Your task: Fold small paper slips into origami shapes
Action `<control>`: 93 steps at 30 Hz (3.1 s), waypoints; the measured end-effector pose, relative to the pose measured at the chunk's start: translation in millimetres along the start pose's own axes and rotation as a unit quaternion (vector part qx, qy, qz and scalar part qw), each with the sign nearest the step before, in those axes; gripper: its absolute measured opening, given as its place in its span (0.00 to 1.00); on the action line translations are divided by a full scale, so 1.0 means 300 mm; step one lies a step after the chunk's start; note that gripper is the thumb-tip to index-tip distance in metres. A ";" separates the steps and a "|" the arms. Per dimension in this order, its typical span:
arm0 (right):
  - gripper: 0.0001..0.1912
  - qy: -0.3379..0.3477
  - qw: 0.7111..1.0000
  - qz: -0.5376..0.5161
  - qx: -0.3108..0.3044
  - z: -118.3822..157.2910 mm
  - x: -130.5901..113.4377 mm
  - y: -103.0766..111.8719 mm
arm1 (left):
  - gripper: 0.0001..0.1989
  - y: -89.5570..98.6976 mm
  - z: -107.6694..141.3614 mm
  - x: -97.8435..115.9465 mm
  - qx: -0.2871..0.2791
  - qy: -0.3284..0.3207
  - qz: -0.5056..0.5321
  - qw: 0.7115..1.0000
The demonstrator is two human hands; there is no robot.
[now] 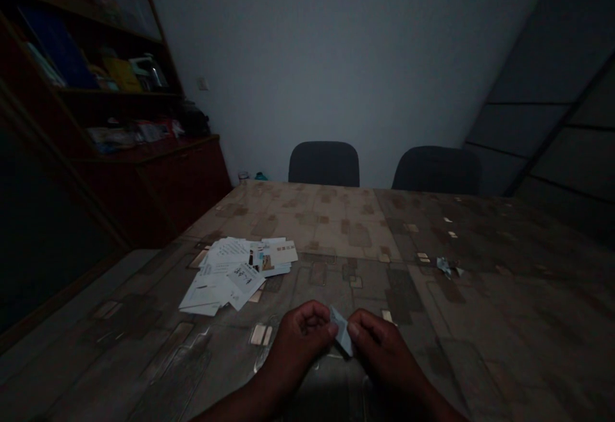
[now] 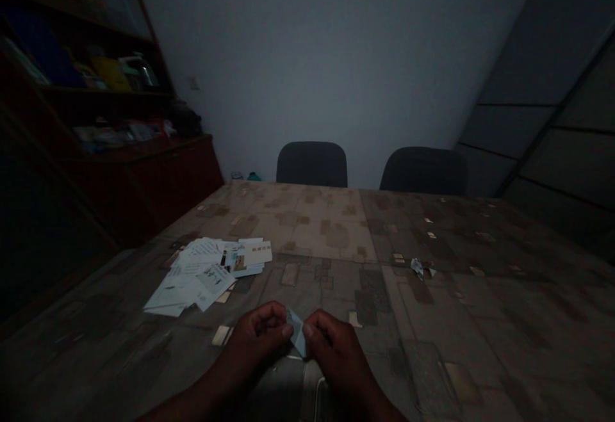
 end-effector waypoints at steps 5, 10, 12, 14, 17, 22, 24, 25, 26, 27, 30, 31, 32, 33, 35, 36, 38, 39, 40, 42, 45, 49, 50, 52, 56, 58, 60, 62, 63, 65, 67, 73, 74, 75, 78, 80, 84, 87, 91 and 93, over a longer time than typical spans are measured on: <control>0.07 0.105 0.985 0.128 0.042 0.015 -0.020 0.022 | 0.20 0.009 -0.006 -0.014 -0.011 0.010 0.024 1.000; 0.06 0.268 0.938 0.219 0.000 0.016 -0.026 0.023 | 0.17 0.004 -0.004 0.006 -0.002 0.029 -0.002 1.000; 0.07 0.335 0.904 0.265 -0.022 0.012 -0.038 0.022 | 0.17 0.001 -0.002 0.015 0.006 0.035 -0.012 0.999; 0.08 0.374 0.870 0.317 -0.048 0.008 -0.045 0.024 | 0.17 -0.003 0.001 0.019 0.009 0.033 -0.012 0.999; 0.07 0.399 0.832 0.382 -0.046 0.006 -0.037 0.030 | 0.17 -0.005 0.007 0.021 0.005 0.031 -0.006 0.999; 0.10 0.420 0.819 0.390 0.005 0.010 -0.019 0.038 | 0.16 -0.003 0.010 0.015 -0.008 0.038 0.002 0.999; 0.09 0.423 0.824 0.376 -0.005 0.012 -0.030 0.037 | 0.17 -0.003 0.010 0.013 -0.011 0.032 0.007 0.999; 0.09 0.422 0.829 0.366 -0.018 0.013 -0.039 0.036 | 0.16 -0.004 0.010 0.014 -0.011 0.029 0.010 0.999; 0.09 0.420 0.836 0.353 -0.030 0.015 -0.048 0.034 | 0.16 -0.004 0.010 0.016 -0.013 0.026 0.011 1.000; 0.09 0.414 0.845 0.337 -0.044 0.016 -0.056 0.032 | 0.16 -0.005 0.011 0.018 -0.013 0.024 0.011 1.000; 0.09 0.391 0.870 0.293 -0.063 0.018 -0.066 0.029 | 0.17 -0.009 0.012 0.028 -0.017 0.022 0.012 1.000; 0.09 0.388 0.874 0.284 -0.062 0.018 -0.065 0.029 | 0.17 -0.011 0.012 0.030 -0.019 0.023 0.013 0.999; 0.09 0.387 0.876 0.280 -0.063 0.018 -0.061 0.030 | 0.17 -0.011 0.013 0.031 -0.019 0.024 0.016 0.999; 0.09 0.387 0.877 0.277 -0.063 0.017 -0.057 0.030 | 0.18 -0.011 0.012 0.031 -0.021 0.024 0.019 0.999; 0.09 0.381 0.883 0.265 -0.065 0.017 -0.053 0.031 | 0.18 -0.010 0.012 0.027 -0.022 0.022 0.022 0.999; 0.09 0.372 0.890 0.255 -0.063 0.018 -0.054 0.029 | 0.18 -0.009 0.013 0.025 -0.022 0.021 0.021 0.999; 0.08 0.333 0.915 0.224 -0.050 0.021 -0.059 0.025 | 0.18 -0.007 0.014 0.023 -0.020 0.022 0.015 0.999; 0.07 0.305 0.929 0.205 -0.041 0.022 -0.062 0.023 | 0.18 -0.007 0.016 0.024 -0.018 0.024 0.011 0.999; 0.06 0.271 0.944 0.185 -0.032 0.024 -0.063 0.021 | 0.18 -0.007 0.018 0.026 -0.014 0.027 0.007 1.000; 0.04 0.204 0.968 0.145 -0.023 0.024 -0.058 0.021 | 0.17 -0.010 0.021 0.033 -0.011 0.028 0.004 1.000; 0.05 0.113 0.990 0.086 -0.022 0.017 -0.031 0.027 | 0.17 -0.014 0.026 0.040 -0.016 0.027 0.003 1.000; 0.09 0.050 0.999 0.014 -0.002 0.010 0.004 0.029 | 0.18 -0.015 0.028 0.029 -0.023 0.023 0.000 0.999; 0.10 0.045 0.999 0.000 0.004 0.010 0.007 0.026 | 0.18 -0.014 0.028 0.024 -0.026 0.021 0.001 0.999; 0.10 0.043 0.999 -0.018 0.016 0.011 0.007 0.018 | 0.19 -0.012 0.028 0.015 -0.030 0.020 0.007 0.999; 0.10 0.047 0.998 -0.035 0.027 0.013 0.004 0.004 | 0.18 -0.015 0.028 0.010 -0.031 0.027 0.012 0.999; 0.10 0.047 0.998 -0.029 0.031 0.012 0.009 0.003 | 0.16 -0.020 0.029 0.015 -0.026 0.028 0.003 0.999; 0.08 0.052 0.998 -0.016 0.034 0.011 0.016 0.005 | 0.14 -0.026 0.030 0.021 -0.020 0.031 -0.004 0.999; 0.07 0.062 0.997 -0.002 0.036 0.010 0.021 0.007 | 0.12 -0.029 0.033 0.026 -0.019 0.032 -0.013 0.999; 0.07 0.067 0.997 0.007 0.037 0.010 0.022 0.009 | 0.11 -0.027 0.034 0.029 -0.020 0.030 -0.022 0.999; 0.05 0.066 0.996 0.040 0.040 0.011 0.023 0.014 | 0.09 -0.017 0.036 0.034 -0.013 0.004 -0.071 0.997; 0.04 0.066 0.991 0.108 0.041 0.012 0.023 0.023 | 0.06 0.003 0.039 0.040 0.008 -0.045 -0.175 0.983; 0.06 0.102 0.933 0.344 0.013 0.008 0.026 0.066 | 0.11 0.041 0.040 0.019 -0.036 -0.247 -0.449 0.858; 0.06 0.098 0.928 0.359 0.011 0.007 0.028 0.074 | 0.12 0.040 0.040 0.009 -0.048 -0.271 -0.466 0.841; 0.06 0.095 0.924 0.371 0.009 0.007 0.031 0.081 | 0.12 0.037 0.039 -0.001 -0.057 -0.291 -0.484 0.823; 0.05 0.084 0.913 0.400 0.014 0.008 0.038 0.093 | 0.12 0.026 0.038 -0.025 -0.066 -0.334 -0.541 0.769; 0.05 0.080 0.906 0.415 0.020 0.008 0.039 0.093 | 0.11 0.020 0.040 -0.031 -0.063 -0.348 -0.583 0.731; 0.04 0.068 0.898 0.434 0.017 -0.001 0.027 0.084 | 0.10 0.017 0.046 -0.037 -0.070 -0.366 -0.650 0.663; 0.04 0.047 0.898 0.437 0.006 -0.009 0.015 0.082 | 0.08 0.020 0.045 -0.050 -0.077 -0.367 -0.667 0.644; 0.04 0.054 0.897 0.438 0.008 -0.013 0.004 0.077 | 0.08 0.022 0.038 -0.058 -0.089 -0.346 -0.675 0.645; 0.04 0.047 0.898 0.438 0.016 -0.013 0.002 0.074 | 0.07 0.022 0.039 -0.052 -0.098 -0.335 -0.684 0.640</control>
Point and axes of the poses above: each hand's wrist, its own z-axis away from the middle knuckle, its own y-axis out of the back of the hand, x = y × z, the point moved 1 cm from there along -z, towards the middle knuckle, and after that the axes turned 13 degrees about -z, right-handed, at the moved point
